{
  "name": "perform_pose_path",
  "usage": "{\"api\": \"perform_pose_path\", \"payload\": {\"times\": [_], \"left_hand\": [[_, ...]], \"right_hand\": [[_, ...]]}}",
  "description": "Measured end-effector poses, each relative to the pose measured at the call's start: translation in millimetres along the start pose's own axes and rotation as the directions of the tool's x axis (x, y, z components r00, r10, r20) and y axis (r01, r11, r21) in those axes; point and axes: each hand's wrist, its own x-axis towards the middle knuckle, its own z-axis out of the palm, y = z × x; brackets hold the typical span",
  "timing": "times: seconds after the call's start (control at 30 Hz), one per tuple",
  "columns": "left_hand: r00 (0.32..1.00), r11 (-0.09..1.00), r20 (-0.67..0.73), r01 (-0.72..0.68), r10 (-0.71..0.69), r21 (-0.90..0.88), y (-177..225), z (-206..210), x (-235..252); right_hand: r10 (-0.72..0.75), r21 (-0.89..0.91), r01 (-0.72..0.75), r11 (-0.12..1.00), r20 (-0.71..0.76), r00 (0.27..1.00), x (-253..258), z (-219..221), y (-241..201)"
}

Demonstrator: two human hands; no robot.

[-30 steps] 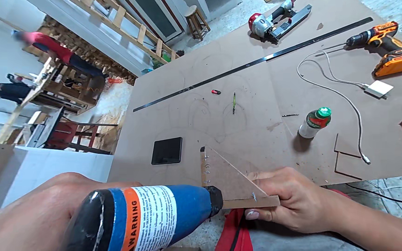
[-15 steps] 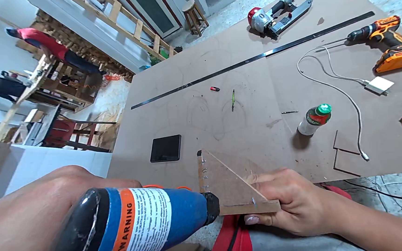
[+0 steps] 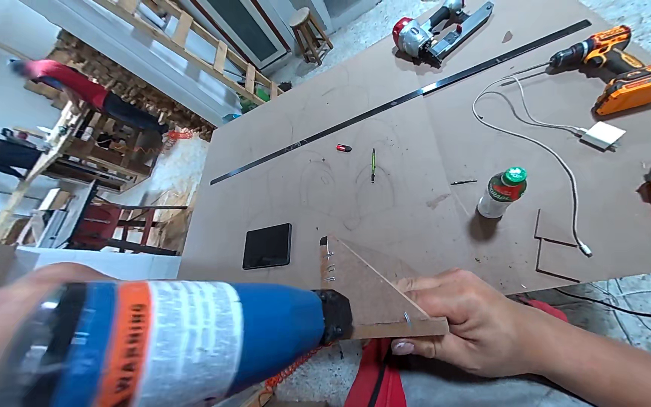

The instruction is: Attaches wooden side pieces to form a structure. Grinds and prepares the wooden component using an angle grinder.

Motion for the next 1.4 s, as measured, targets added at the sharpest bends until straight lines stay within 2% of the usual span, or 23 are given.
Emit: {"api": "perform_pose_path", "payload": {"times": [0.07, 0.23, 0.33, 0.57, 0.7, 0.8, 0.87, 0.93, 1.03, 1.07, 1.4], "left_hand": [[0.993, 0.989, 0.115, -0.009, -0.008, 0.145, -18.6, -14.6, -0.5], [0.968, 0.95, 0.228, -0.162, 0.102, 0.265, -20.6, -15.0, 7.4], [0.97, 0.934, 0.22, -0.167, 0.099, 0.316, -21.1, -16.4, 6.0], [0.976, 0.95, 0.216, -0.091, 0.026, 0.298, -21.4, -14.8, 5.2], [0.962, 0.954, 0.266, -0.137, 0.065, 0.265, -26.2, -17.2, 6.1], [0.987, 0.977, 0.162, -0.034, -0.001, 0.212, -11.6, -11.7, 5.0], [0.996, 0.997, 0.087, 0.022, -0.029, 0.078, -8.5, -8.3, 5.2], [0.997, 1.0, 0.073, 0.01, -0.012, 0.03, -8.3, -6.2, 6.4], [0.978, 0.961, 0.196, -0.119, 0.071, 0.249, -13.3, -11.6, 8.0], [0.971, 0.952, 0.227, -0.134, 0.071, 0.274, -15.2, -12.4, 8.9], [0.965, 0.923, 0.251, -0.163, 0.075, 0.35, -21.3, -13.3, 11.3]], "right_hand": [[0.003, -0.012, -0.003, 1.0, 0.002, 1.0, 0.3, 0.5, -0.2], [0.013, -0.026, -0.013, 1.0, 0.008, 1.0, 0.6, -1.0, -0.7], [0.009, -0.029, -0.009, 1.0, 0.005, 1.0, 0.7, -1.0, -0.1], [0.006, -0.033, -0.005, 0.999, 0.007, 1.0, -1.0, -0.1, 0.1], [0.0, -0.02, 0.001, 1.0, 0.018, 1.0, -0.7, 2.0, -0.7], [0.005, -0.024, -0.004, 1.0, 0.019, 1.0, -0.2, 0.9, -0.9], [0.002, -0.017, -0.002, 1.0, 0.009, 1.0, -0.6, 0.9, -0.8], [0.001, -0.019, -0.001, 1.0, 0.006, 1.0, -1.1, 1.2, -1.3], [0.001, -0.033, -0.001, 0.999, 0.0, 1.0, -0.9, 2.0, -1.0], [0.001, -0.031, -0.001, 1.0, -0.006, 1.0, -1.2, 2.3, -0.9], [-0.005, -0.023, 0.005, 1.0, -0.001, 1.0, -1.7, 1.2, 0.0]]}}
